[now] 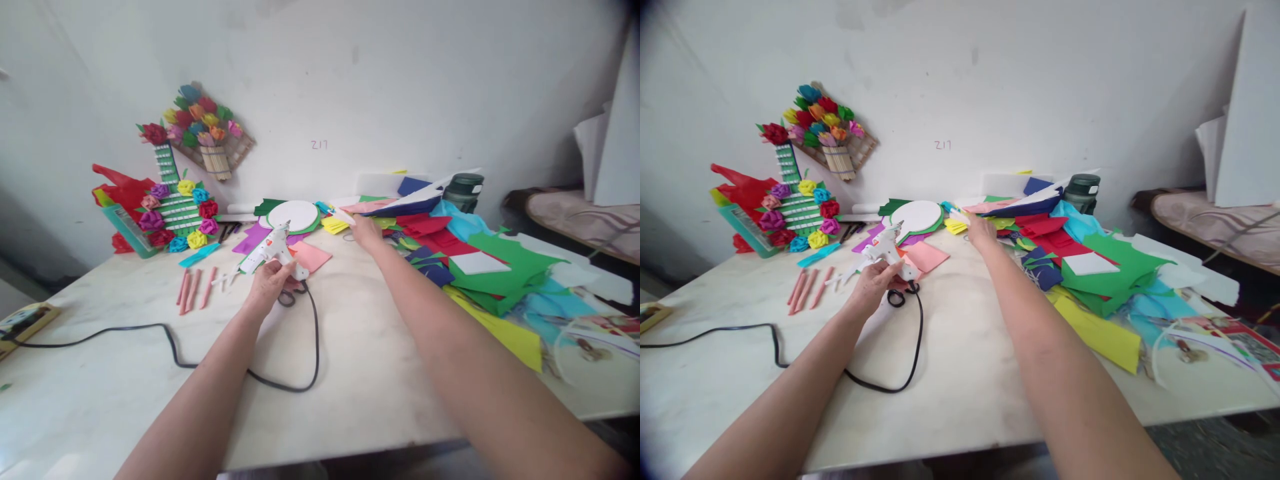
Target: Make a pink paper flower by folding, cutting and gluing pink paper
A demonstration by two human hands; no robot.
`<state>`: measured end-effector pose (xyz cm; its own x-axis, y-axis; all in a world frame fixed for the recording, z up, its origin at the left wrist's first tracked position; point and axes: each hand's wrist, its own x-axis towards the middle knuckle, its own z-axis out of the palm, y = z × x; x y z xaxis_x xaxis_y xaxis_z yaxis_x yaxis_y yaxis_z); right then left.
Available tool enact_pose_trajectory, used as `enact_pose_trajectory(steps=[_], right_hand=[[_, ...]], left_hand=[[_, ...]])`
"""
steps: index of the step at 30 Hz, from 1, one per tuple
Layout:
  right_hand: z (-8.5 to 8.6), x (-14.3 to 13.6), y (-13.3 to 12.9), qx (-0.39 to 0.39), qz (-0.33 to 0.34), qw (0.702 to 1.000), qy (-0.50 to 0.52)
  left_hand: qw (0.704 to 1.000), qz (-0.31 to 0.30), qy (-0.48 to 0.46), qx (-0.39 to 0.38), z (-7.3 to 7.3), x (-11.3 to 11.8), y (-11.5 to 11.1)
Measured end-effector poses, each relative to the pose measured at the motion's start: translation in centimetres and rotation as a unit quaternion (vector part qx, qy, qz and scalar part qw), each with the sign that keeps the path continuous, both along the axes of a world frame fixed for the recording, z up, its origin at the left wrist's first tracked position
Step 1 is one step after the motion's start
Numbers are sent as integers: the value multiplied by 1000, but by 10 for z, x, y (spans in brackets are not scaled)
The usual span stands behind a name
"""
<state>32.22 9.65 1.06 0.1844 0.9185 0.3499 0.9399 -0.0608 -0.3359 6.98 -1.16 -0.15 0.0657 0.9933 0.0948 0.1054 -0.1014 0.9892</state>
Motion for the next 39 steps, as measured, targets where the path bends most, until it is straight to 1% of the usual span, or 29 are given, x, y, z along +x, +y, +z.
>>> enact_pose_trajectory(steps=[1,2,3,5,6,7,8,10,12,14,18,21,24,27,30,33,35,39], right_hand=[[4,-1,1,45,15,997,57],[6,-1,2,85,34,988,124],[6,-1,4,121,55,971,198],[0,0,7,168,91,918,348],[-6,2,9,179,99,888,411],[-14,3,10,182,104,865,456],[-22,5,11,176,101,848,489],[-38,8,11,160,89,836,517],[-51,9,10,141,74,839,521],[-56,8,7,105,74,845,518],[-53,1,0,53,79,864,495],[-49,-5,-1,33,56,904,422],[-46,-11,4,5,35,947,318],[-42,-22,13,-22,26,973,228],[-36,-40,21,-45,50,983,174],[-28,-59,24,-63,119,982,135],[-22,-70,23,-72,141,981,109],[-11,-87,22,-93,185,976,65]], left_hand=[[1000,0,-1,1,0,0,0],[1000,2,-2,3,0,0,0],[1000,5,-4,4,1,0,-1],[1000,9,-8,5,1,1,-1],[1000,10,-10,6,1,1,-2],[1000,10,-9,5,1,1,-2],[1000,8,-8,5,1,1,-2],[1000,4,-2,3,0,0,-1],[1000,1,0,3,-1,-1,0],[1000,-3,-2,1,-2,-1,1],[1000,-5,-7,-1,-1,0,1],[1000,8,-10,1,3,0,-2],[999,41,-23,7,6,-2,-2],[995,84,-49,25,7,-7,1],[989,128,-68,42,6,-13,5],[984,157,-73,45,3,-15,8],[983,162,-77,41,1,-14,8],[985,149,-80,33,0,-12,7]])
